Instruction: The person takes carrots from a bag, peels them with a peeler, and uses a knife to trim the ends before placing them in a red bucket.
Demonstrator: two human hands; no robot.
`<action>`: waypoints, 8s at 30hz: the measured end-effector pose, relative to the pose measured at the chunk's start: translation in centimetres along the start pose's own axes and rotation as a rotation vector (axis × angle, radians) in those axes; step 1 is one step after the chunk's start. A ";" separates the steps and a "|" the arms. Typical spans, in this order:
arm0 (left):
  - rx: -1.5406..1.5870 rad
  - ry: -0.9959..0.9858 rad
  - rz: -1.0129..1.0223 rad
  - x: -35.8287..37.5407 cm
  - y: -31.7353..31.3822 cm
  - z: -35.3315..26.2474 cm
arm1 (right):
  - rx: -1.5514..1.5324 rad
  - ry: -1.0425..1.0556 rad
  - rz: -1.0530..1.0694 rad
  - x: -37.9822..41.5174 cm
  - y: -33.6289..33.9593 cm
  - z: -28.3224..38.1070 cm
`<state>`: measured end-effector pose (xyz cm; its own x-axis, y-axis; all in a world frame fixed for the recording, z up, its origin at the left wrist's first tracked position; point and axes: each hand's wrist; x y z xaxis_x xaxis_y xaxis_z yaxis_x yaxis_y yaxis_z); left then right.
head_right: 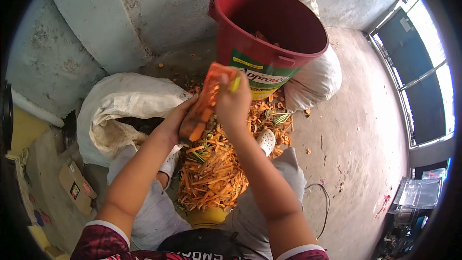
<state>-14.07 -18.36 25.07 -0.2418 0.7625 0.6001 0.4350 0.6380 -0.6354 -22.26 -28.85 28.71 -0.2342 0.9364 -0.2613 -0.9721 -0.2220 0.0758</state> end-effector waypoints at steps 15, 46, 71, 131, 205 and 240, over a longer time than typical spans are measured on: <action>-0.433 0.114 0.030 2.1 -0.9 0.0 | 0.380 0.136 -0.351 -5.3 2.5 -2.0; -0.329 0.177 0.063 2.7 -1.0 0.2 | 0.272 0.123 -0.564 -9.7 5.9 -5.1; -0.405 0.138 0.016 2.3 -1.2 0.1 | 0.388 0.265 -0.553 -9.0 5.2 -5.4; -0.153 0.113 -0.015 -0.4 0.0 -0.4 | 0.045 0.112 -0.114 -1.8 1.6 -1.0; -0.094 0.070 0.015 -1.0 0.0 0.5 | 0.195 0.276 -0.103 0.1 1.1 0.3; -1.159 -0.793 -0.200 0.9 -0.9 -1.9 | 0.573 0.244 0.612 -2.5 4.2 -1.1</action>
<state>-13.00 -18.46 27.14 -0.6299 0.7755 -0.0428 0.6964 0.5883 0.4110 -25.78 -32.44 28.65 -0.7732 0.5984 -0.2100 -0.5337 -0.4351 0.7252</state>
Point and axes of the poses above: each hand's wrist, its own x-axis away from the middle knuckle, its own y-axis out of the back of the hand, z = x × y, and after that the axes turned 14 degrees about -z, right-handed
